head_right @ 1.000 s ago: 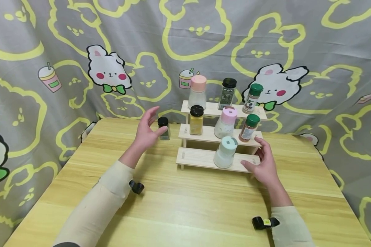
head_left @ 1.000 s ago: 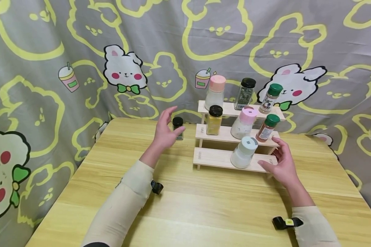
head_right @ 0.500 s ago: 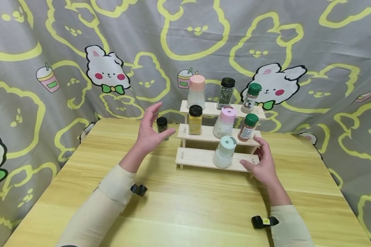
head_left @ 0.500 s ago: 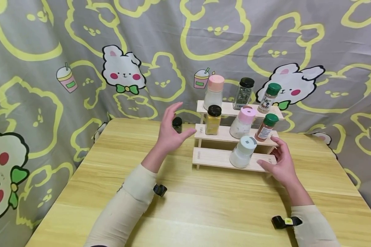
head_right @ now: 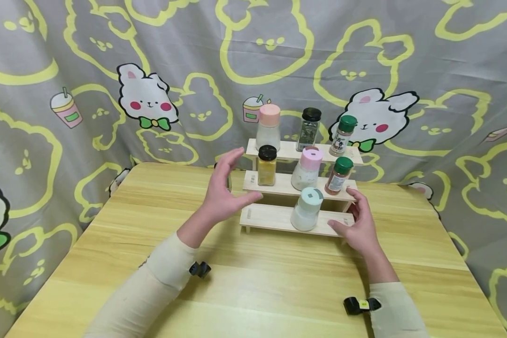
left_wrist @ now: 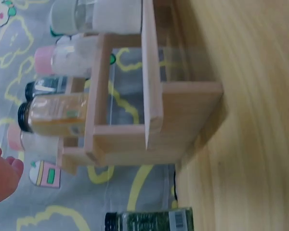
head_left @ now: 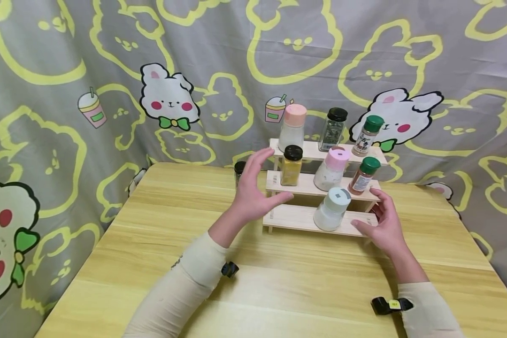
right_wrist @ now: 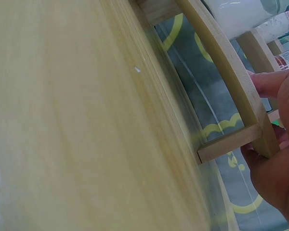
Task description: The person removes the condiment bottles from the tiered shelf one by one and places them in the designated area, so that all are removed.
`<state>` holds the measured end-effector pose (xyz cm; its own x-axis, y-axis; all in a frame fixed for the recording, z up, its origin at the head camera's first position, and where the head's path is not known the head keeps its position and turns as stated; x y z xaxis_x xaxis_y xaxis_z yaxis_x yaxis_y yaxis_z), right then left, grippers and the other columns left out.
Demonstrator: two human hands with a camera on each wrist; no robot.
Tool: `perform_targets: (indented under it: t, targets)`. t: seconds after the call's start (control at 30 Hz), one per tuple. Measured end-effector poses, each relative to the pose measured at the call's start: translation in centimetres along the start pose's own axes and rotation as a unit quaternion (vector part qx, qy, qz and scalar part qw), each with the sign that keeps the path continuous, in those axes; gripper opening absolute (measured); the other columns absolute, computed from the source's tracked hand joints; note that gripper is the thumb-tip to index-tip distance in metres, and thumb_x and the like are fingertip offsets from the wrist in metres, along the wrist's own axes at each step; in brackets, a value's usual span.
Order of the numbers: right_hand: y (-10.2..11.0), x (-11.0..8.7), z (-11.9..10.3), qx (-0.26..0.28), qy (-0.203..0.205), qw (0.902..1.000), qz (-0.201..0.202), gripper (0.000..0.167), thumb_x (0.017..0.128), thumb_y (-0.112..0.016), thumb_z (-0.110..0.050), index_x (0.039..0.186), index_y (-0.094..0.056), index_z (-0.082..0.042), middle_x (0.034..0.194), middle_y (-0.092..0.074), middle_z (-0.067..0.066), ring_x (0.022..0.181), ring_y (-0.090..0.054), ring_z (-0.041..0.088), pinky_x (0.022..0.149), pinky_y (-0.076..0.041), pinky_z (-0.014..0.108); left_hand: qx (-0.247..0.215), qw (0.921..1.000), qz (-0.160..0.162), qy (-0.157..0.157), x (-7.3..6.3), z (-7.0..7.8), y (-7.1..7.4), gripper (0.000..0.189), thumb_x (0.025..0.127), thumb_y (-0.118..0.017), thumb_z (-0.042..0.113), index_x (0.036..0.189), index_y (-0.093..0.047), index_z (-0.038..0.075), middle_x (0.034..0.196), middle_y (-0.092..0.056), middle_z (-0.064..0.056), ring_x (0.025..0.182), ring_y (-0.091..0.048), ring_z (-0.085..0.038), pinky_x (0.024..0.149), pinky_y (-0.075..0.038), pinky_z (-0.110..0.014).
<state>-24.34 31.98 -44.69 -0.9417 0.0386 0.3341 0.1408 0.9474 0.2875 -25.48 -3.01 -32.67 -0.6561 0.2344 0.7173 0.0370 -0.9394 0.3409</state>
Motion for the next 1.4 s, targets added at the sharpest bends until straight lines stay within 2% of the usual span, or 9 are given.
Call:
perform_targets:
  t: [0.1,0.27,0.43,0.57,0.7,0.9,1.03,1.17,1.4]
  targets:
    - [0.0,-0.1,0.0,-0.003,0.001,1.0000,0.000,0.101,0.071,-0.079,0.019,0.154,-0.030,-0.012,0.150,-0.036,0.011,0.125,-0.045,0.021,0.101,-0.037,0.015,0.006,0.9995,-0.015,-0.026,-0.3,0.5,-1.0,0.097,0.067,-0.094,0.021,0.147,-0.040,0.006,0.149,-0.039,-0.015,0.139,-0.034,-0.020,0.112,-0.031,-0.042]
    - [0.0,-0.2,0.1,-0.001,0.006,1.0000,0.000,0.102,0.070,-0.079,0.020,0.154,-0.030,-0.011,0.148,-0.038,0.012,0.125,-0.045,0.026,0.099,-0.038,0.015,0.000,0.9972,-0.037,-0.065,-0.7,0.9,-2.7,0.101,0.065,-0.095,0.021,0.146,-0.038,0.001,0.148,-0.038,-0.019,0.140,-0.034,-0.023,0.113,-0.031,-0.042]
    - [0.0,-0.1,0.0,0.007,0.005,1.0000,0.000,0.102,0.071,-0.078,0.021,0.154,-0.031,-0.013,0.145,-0.040,0.010,0.123,-0.046,0.027,0.098,-0.039,0.017,-0.017,0.9958,-0.050,-0.075,-0.9,1.0,-4.2,0.102,0.064,-0.095,0.021,0.146,-0.038,0.002,0.148,-0.039,-0.018,0.140,-0.034,-0.023,0.113,-0.032,-0.041]
    - [0.0,-0.1,0.0,0.011,0.008,0.9999,0.000,0.101,0.071,-0.078,0.021,0.154,-0.031,-0.013,0.144,-0.042,0.009,0.123,-0.046,0.029,0.098,-0.039,0.017,-0.024,0.9959,-0.063,-0.059,-1.2,0.8,-5.4,0.104,0.063,-0.096,0.021,0.148,-0.038,0.007,0.148,-0.040,-0.013,0.138,-0.036,-0.021,0.110,-0.035,-0.039]
    - [0.0,0.0,0.0,0.018,0.016,0.9997,0.002,0.101,0.070,-0.077,0.023,0.153,-0.031,-0.011,0.142,-0.043,0.010,0.122,-0.046,0.030,0.099,-0.039,0.018,-0.041,0.9953,-0.084,-0.024,-1.6,0.7,-6.8,0.104,0.064,-0.096,0.020,0.149,-0.037,0.009,0.147,-0.041,-0.010,0.135,-0.040,-0.020,0.106,-0.040,-0.035]
    - [0.0,0.0,0.1,0.025,0.016,0.9995,0.006,0.101,0.068,-0.077,0.024,0.153,-0.032,-0.010,0.140,-0.044,0.010,0.121,-0.047,0.031,0.098,-0.040,0.018,-0.077,0.9893,-0.119,0.034,-2.1,0.0,-9.0,0.102,0.068,-0.094,0.016,0.151,-0.036,0.008,0.143,-0.045,-0.014,0.130,-0.046,-0.028,0.104,-0.043,-0.034]
    - [0.0,0.0,0.1,0.026,0.023,0.9994,0.004,0.102,0.068,-0.076,0.025,0.153,-0.032,-0.010,0.140,-0.044,0.011,0.121,-0.047,0.030,0.097,-0.040,0.017,-0.092,0.9844,-0.136,0.063,-2.5,-0.7,-10.4,0.102,0.069,-0.094,0.016,0.151,-0.035,0.009,0.144,-0.046,-0.013,0.129,-0.047,-0.027,0.105,-0.043,-0.034]
    - [0.0,0.0,0.1,0.027,0.026,0.9993,0.003,0.102,0.068,-0.076,0.025,0.153,-0.032,-0.010,0.140,-0.044,0.012,0.121,-0.048,0.029,0.097,-0.040,0.016,-0.094,0.9821,-0.143,0.078,-2.8,-1.1,-11.2,0.104,0.068,-0.094,0.016,0.152,-0.034,0.011,0.143,-0.046,-0.013,0.128,-0.049,-0.027,0.105,-0.042,-0.033]
    - [0.0,0.1,0.1,0.029,0.026,0.9992,0.004,0.101,0.068,-0.076,0.025,0.153,-0.032,-0.009,0.140,-0.044,0.012,0.121,-0.048,0.029,0.098,-0.040,0.017,-0.081,0.9837,-0.134,0.088,-2.8,-1.4,-11.9,0.101,0.069,-0.094,0.017,0.151,-0.036,0.013,0.139,-0.049,-0.010,0.127,-0.049,-0.020,0.104,-0.042,-0.031]
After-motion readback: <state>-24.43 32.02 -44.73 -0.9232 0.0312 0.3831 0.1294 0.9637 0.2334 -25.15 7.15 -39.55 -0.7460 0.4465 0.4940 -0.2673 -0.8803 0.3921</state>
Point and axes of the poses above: each hand's wrist, its own x-axis towards the middle knuckle, its own y-axis out of the back of the hand, z = x × y, the point moved 5 cm from there along x, towards the middle knuckle
